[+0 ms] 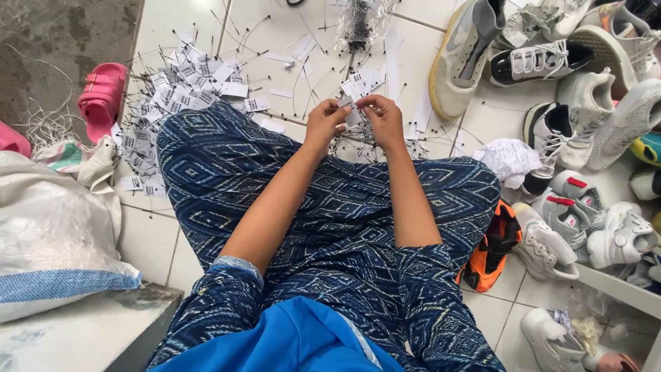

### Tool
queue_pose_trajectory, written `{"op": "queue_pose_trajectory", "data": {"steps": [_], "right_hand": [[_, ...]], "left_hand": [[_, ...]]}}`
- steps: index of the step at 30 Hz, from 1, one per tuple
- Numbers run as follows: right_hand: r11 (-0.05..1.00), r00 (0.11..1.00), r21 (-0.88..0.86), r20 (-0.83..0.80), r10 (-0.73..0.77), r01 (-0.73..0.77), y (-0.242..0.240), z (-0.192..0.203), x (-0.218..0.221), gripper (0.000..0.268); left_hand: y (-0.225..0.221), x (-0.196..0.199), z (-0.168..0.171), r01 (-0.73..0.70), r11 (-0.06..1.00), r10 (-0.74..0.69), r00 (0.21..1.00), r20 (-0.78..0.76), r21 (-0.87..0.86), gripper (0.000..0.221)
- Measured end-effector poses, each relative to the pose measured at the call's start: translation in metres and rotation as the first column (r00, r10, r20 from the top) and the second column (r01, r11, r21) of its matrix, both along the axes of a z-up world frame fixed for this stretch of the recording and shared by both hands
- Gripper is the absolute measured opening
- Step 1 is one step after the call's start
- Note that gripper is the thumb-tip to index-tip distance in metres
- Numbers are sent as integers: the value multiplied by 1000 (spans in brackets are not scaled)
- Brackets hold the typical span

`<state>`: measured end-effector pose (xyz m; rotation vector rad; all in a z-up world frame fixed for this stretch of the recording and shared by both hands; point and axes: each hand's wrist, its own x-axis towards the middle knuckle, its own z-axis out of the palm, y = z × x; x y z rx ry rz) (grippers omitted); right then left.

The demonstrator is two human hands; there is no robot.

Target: The person is sitting on the floor, separating and organizing small paper tags attached to plastic fasteners, likely for labeling the surrounding shoes.

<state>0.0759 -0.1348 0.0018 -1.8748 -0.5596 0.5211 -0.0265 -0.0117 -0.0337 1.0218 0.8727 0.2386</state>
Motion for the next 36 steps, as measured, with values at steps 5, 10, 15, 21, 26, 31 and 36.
{"op": "queue_pose_trajectory", "data": {"steps": [5, 10, 15, 21, 26, 31, 36], "right_hand": [[997, 990, 68, 138, 32, -41, 2, 4, -3, 21], [995, 954, 63, 294, 55, -76, 1, 16, -10, 14], [979, 989, 204, 150, -7, -25, 1, 7, -8, 16], [981, 991, 164, 55, -118, 108, -4, -10, -3, 10], [950, 946, 139, -205, -250, 281, -5, -21, -4, 28], [893, 866, 28, -258, -427, 449, -7, -59, 7, 15], [886, 859, -16, -237, -454, 464, -5, -71, 8, 10]], "left_hand": [[1, 2, 8, -9, 994, 13, 999, 33, -107, 21], [0, 0, 9, -28, 985, 41, 996, 74, -169, 19], [1, 0, 15, -63, 990, 78, 991, 112, -129, 18], [0, 2, 9, -74, 996, 81, 989, 127, -57, 19], [-1, 0, 15, -73, 997, 76, 993, 91, -27, 17], [0, -2, -1, -45, 999, 45, 998, 48, -3, 20], [4, -2, -7, -34, 999, 34, 999, -31, -8, 19]]}}
